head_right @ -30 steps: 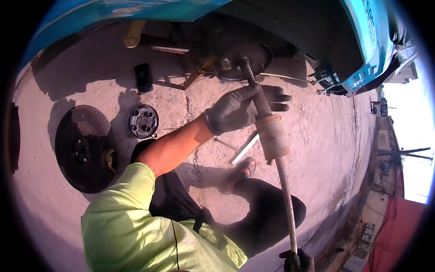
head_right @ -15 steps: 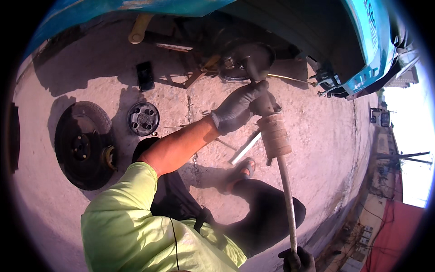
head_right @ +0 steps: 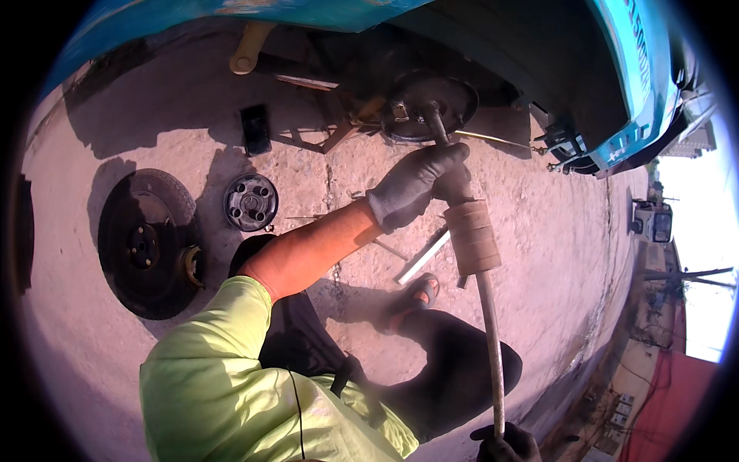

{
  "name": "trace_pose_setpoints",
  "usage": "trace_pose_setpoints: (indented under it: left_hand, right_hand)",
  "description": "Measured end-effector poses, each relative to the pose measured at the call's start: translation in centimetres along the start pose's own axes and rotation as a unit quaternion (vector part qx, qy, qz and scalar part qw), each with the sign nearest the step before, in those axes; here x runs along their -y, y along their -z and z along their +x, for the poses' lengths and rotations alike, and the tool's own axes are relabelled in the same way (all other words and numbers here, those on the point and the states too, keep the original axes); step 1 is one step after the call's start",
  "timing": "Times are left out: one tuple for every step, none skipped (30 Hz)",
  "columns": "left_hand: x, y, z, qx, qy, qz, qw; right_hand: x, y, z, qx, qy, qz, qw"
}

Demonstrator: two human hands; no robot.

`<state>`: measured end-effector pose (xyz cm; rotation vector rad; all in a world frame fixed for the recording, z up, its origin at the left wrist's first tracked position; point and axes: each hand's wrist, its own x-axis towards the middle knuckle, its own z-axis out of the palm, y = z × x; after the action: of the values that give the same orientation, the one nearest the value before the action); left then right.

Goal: The person uses a screwdriver and pliers to remove a snap ring from a vehicle's rear axle housing, then uses a slide hammer to extract the axle shaft.

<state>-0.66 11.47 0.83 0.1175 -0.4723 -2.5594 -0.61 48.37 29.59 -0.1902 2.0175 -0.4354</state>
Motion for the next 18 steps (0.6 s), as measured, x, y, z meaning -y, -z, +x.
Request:
trace_pose_setpoints:
  left_hand:
    - [-0.2, 0.0, -0.1, 0.032, 0.007, -0.050, 0.998]
    - [-0.4, -0.1, -0.3, 0.063, 0.015, -0.099, 0.993]
    - [-0.9, 0.2, -0.5, 0.146, 0.035, -0.181, 0.972]
    - [-0.8, 0.3, -0.4, 0.157, 0.055, -0.210, 0.963]
    - [-1.0, 0.5, -0.5, 0.167, 0.073, -0.237, 0.954]
    - [-0.6, 0.8, -0.2, 0.168, 0.062, -0.237, 0.955]
    - [-0.2, 1.1, 0.0, 0.169, 0.051, -0.236, 0.956]
    - [0.2, 1.0, 0.0, 0.150, 0.006, -0.159, 0.976]
    - [0.4, 1.0, -0.1, 0.130, -0.039, -0.079, 0.988]
    - [0.6, 0.8, 0.0, 0.109, -0.084, 0.001, 0.990]
    - [0.7, 0.5, 0.6, 0.030, -0.042, -0.022, 0.998]
    - [0.6, 0.6, 0.8, 0.015, -0.032, 0.016, 0.999]
    - [0.6, 0.8, 0.9, 0.000, -0.023, 0.053, 0.998]
    - [0.3, 0.7, 0.8, -0.013, -0.013, 0.089, 0.996]
    - [0.3, 0.4, 0.5, -0.012, -0.001, 0.060, 0.998]
    - [0.0, 0.2, 0.3, 0.030, 0.010, -0.009, 0.999]
    - [-0.4, 0.1, 0.1, 0.072, 0.020, -0.077, 0.994]
    - [-0.7, 0.2, -0.2, 0.113, 0.029, -0.145, 0.983]
  right_hand:
    - [-0.2, 0.5, 0.0, 0.013, -0.006, -0.002, 1.000]
    - [-0.4, 0.6, 0.2, 0.024, -0.009, 0.015, 1.000]
    - [-0.4, 0.5, 0.1, 0.031, -0.009, 0.028, 0.999]
    - [-0.4, 0.5, 0.1, 0.037, -0.010, 0.046, 0.998]
    - [-0.3, 0.5, 0.1, 0.041, -0.009, 0.054, 0.998]
    - [-0.3, 0.5, 0.1, 0.045, -0.009, 0.060, 0.997]
    - [-0.3, 0.4, 0.1, 0.049, -0.007, 0.065, 0.997]
    - [-0.3, 0.3, 0.1, 0.049, -0.007, 0.071, 0.996]
    - [-0.3, 0.2, 0.1, 0.045, -0.005, 0.072, 0.996]
    - [-0.2, 0.1, 0.1, 0.040, -0.003, 0.072, 0.997]
    - [-0.2, -0.3, 0.2, 0.030, 0.002, 0.058, 0.998]
    - [-0.3, -0.7, 0.2, 0.020, 0.006, 0.045, 0.999]
    - [-0.3, -0.9, 0.3, 0.010, 0.011, 0.031, 0.999]
    - [-0.4, -0.8, 0.3, 0.013, 0.012, 0.032, 0.999]
    - [-0.5, -0.7, 0.4, 0.017, 0.014, 0.034, 0.999]
    - [-0.5, -0.6, 0.4, 0.021, 0.015, 0.036, 0.999]
    - [-0.5, -0.6, 0.4, 0.025, 0.011, 0.044, 0.999]
    - [-0.4, -0.5, 0.3, 0.029, 0.006, 0.052, 0.998]
